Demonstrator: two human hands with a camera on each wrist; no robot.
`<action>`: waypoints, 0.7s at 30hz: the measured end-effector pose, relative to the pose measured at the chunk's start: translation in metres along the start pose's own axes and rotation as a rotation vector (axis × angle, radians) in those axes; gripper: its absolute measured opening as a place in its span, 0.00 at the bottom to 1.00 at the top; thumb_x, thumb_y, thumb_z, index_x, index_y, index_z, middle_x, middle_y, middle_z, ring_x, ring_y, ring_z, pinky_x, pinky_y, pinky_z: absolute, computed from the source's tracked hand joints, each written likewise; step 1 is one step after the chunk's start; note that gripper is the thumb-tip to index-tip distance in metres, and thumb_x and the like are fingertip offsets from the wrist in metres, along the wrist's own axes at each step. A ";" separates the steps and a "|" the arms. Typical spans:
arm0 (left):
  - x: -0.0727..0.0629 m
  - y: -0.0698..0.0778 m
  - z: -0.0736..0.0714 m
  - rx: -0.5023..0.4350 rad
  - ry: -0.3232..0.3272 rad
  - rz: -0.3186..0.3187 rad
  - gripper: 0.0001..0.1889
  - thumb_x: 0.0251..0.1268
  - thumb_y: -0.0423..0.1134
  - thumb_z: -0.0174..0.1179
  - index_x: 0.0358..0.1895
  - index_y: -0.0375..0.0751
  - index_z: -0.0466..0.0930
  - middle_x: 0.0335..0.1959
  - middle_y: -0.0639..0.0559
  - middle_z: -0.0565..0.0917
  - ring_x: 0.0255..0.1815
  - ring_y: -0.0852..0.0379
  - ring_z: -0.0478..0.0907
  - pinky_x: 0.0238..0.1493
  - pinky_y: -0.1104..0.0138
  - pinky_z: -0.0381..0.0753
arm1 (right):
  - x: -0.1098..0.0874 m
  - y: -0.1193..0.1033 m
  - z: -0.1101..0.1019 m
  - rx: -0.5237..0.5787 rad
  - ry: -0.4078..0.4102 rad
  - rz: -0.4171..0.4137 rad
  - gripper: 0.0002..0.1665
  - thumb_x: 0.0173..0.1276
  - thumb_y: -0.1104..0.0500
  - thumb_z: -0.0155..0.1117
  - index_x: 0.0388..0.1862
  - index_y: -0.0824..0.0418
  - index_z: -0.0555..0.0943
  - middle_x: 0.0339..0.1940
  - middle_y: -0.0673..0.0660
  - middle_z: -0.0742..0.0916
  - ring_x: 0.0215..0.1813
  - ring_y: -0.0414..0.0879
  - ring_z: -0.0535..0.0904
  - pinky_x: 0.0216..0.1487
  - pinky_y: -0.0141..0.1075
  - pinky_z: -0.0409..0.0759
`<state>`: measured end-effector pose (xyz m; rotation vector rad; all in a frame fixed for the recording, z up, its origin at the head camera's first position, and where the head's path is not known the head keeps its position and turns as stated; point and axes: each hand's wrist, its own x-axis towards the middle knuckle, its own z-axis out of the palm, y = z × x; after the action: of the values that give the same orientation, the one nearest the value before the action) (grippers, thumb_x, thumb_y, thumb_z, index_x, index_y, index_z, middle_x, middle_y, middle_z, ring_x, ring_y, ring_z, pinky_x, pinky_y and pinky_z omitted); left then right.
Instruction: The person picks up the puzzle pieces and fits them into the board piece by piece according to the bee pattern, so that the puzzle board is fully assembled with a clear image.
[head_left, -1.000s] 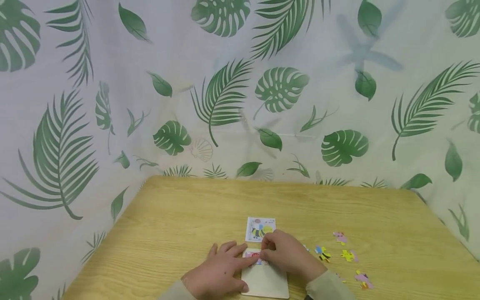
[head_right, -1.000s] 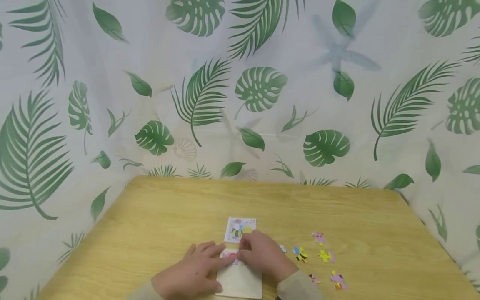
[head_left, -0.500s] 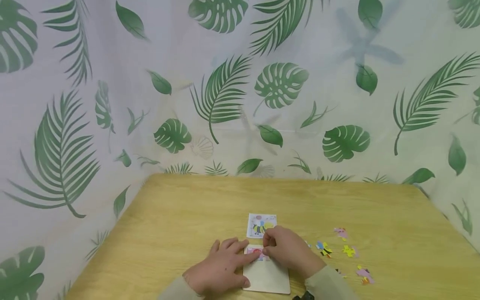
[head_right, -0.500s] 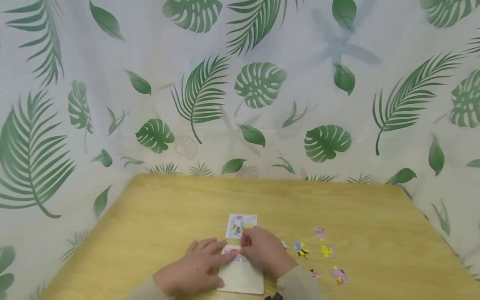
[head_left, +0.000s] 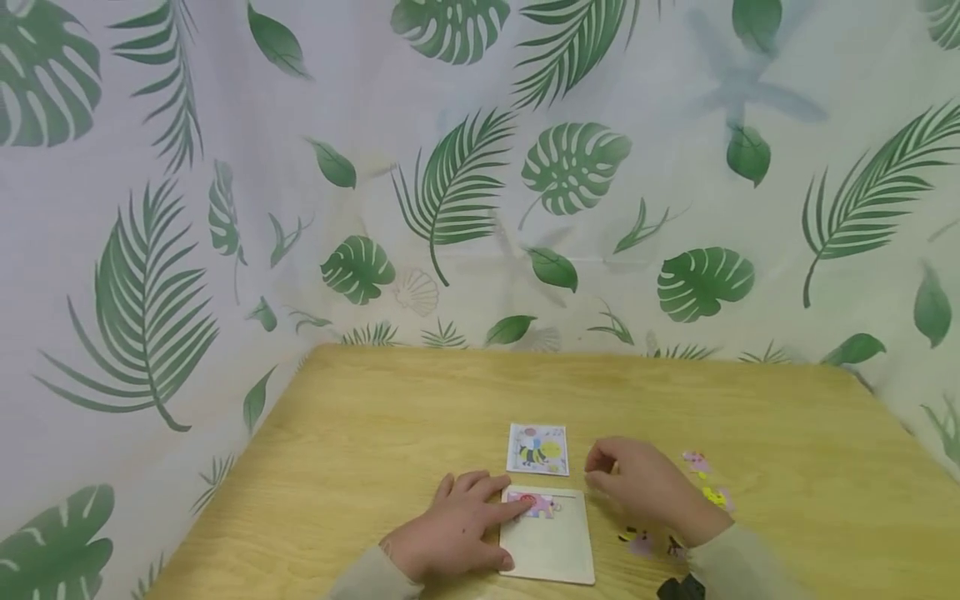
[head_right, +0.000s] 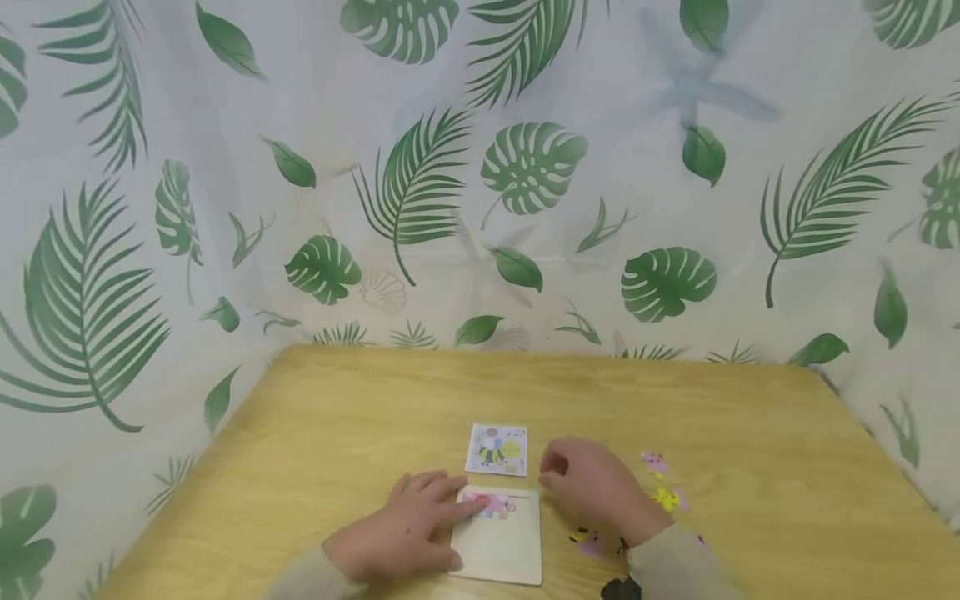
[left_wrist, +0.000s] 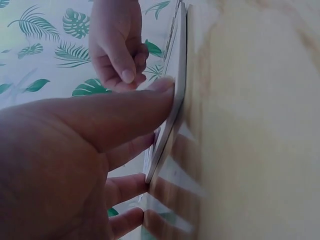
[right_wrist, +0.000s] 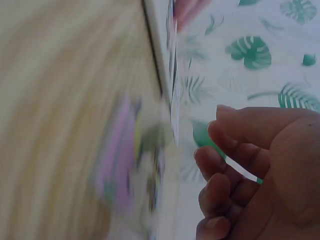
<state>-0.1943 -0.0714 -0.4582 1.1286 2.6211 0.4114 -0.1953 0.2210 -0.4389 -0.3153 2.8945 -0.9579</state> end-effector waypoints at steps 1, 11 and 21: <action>0.001 0.001 0.001 0.000 -0.006 -0.003 0.40 0.64 0.62 0.64 0.79 0.70 0.59 0.80 0.53 0.58 0.78 0.44 0.51 0.70 0.31 0.47 | -0.004 0.007 -0.006 0.011 -0.004 0.001 0.03 0.71 0.57 0.67 0.36 0.51 0.82 0.32 0.44 0.82 0.33 0.42 0.76 0.36 0.40 0.76; 0.000 0.003 -0.002 -0.007 -0.011 -0.024 0.39 0.64 0.61 0.64 0.78 0.69 0.60 0.80 0.53 0.58 0.78 0.44 0.52 0.70 0.31 0.47 | -0.025 0.072 -0.065 -0.037 0.013 0.018 0.12 0.74 0.54 0.64 0.51 0.58 0.83 0.40 0.49 0.83 0.38 0.45 0.75 0.36 0.41 0.76; 0.000 0.003 0.001 -0.009 -0.003 -0.005 0.38 0.65 0.61 0.64 0.78 0.67 0.61 0.80 0.54 0.59 0.78 0.46 0.53 0.70 0.32 0.49 | -0.032 0.124 -0.096 -0.104 0.010 0.033 0.21 0.73 0.49 0.65 0.56 0.61 0.82 0.51 0.59 0.84 0.49 0.53 0.79 0.47 0.52 0.80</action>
<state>-0.1922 -0.0691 -0.4576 1.1190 2.6157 0.4199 -0.1985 0.3804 -0.4358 -0.2693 2.9551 -0.8083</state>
